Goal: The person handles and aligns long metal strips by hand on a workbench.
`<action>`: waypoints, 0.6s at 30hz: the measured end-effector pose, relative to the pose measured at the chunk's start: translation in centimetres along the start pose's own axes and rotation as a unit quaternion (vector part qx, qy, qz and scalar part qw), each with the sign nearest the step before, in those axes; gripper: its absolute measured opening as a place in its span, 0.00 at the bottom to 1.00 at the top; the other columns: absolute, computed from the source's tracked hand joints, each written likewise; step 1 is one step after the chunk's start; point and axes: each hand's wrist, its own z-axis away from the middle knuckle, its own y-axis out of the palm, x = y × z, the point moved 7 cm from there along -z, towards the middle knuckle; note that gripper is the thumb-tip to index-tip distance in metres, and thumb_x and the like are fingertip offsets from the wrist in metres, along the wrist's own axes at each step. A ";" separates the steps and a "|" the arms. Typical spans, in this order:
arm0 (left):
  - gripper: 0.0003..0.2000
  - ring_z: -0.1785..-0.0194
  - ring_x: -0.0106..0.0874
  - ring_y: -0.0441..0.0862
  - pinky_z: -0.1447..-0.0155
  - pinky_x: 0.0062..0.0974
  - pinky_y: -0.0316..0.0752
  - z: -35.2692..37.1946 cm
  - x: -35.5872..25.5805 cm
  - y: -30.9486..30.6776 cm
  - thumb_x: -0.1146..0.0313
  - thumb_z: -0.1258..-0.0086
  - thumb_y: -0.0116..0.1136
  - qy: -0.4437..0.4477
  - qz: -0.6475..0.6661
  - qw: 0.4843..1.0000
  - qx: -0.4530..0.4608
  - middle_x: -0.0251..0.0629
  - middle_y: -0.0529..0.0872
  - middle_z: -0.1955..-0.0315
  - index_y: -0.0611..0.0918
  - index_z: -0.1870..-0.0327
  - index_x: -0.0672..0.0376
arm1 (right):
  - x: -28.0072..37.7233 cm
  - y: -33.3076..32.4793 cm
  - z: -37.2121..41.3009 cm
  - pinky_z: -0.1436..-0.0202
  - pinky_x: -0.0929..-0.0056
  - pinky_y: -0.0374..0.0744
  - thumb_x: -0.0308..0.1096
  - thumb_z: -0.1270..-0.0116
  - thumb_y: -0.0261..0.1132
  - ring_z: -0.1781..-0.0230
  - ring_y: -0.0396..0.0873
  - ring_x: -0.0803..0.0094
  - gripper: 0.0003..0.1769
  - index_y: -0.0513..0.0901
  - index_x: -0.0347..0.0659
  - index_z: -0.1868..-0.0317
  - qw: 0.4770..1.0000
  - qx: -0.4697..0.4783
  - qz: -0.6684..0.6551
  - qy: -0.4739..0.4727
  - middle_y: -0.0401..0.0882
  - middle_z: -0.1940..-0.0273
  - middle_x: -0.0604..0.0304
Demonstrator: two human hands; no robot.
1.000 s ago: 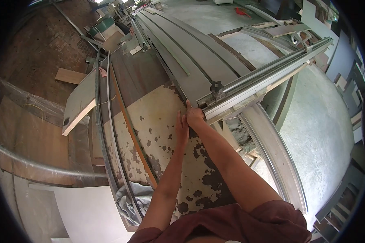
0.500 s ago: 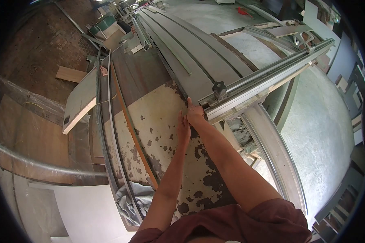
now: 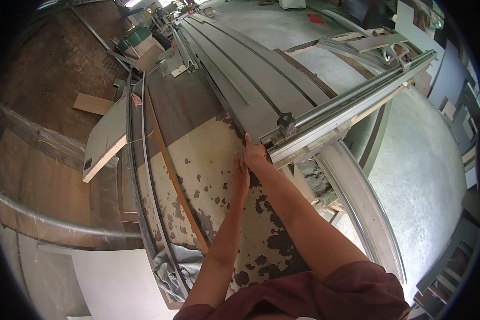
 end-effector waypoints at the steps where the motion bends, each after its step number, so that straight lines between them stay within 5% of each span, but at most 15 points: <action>1: 0.24 0.69 0.21 0.69 0.64 0.19 0.67 -0.1 0.2 0.1 0.60 0.27 0.39 0.000 0.036 0.999 0.009 0.34 0.72 0.68 0.56 0.36 0.65 | 0.1 0.2 -0.2 0.80 0.69 0.75 0.42 0.54 0.69 0.71 0.80 0.65 0.61 0.30 0.49 0.32 1.000 0.001 0.001 -0.001 0.78 0.58 0.54; 18: 0.27 0.66 0.23 0.74 0.59 0.21 0.70 0.7 -2.6 -0.2 0.57 0.28 0.40 0.027 -0.063 0.998 -0.016 0.37 0.75 0.65 0.56 0.36 0.67 | 1.1 -0.7 -1.7 0.73 0.75 0.78 0.50 0.64 0.76 0.62 0.79 0.67 0.72 0.29 0.42 0.32 0.998 0.019 0.054 -0.004 0.77 0.54 0.53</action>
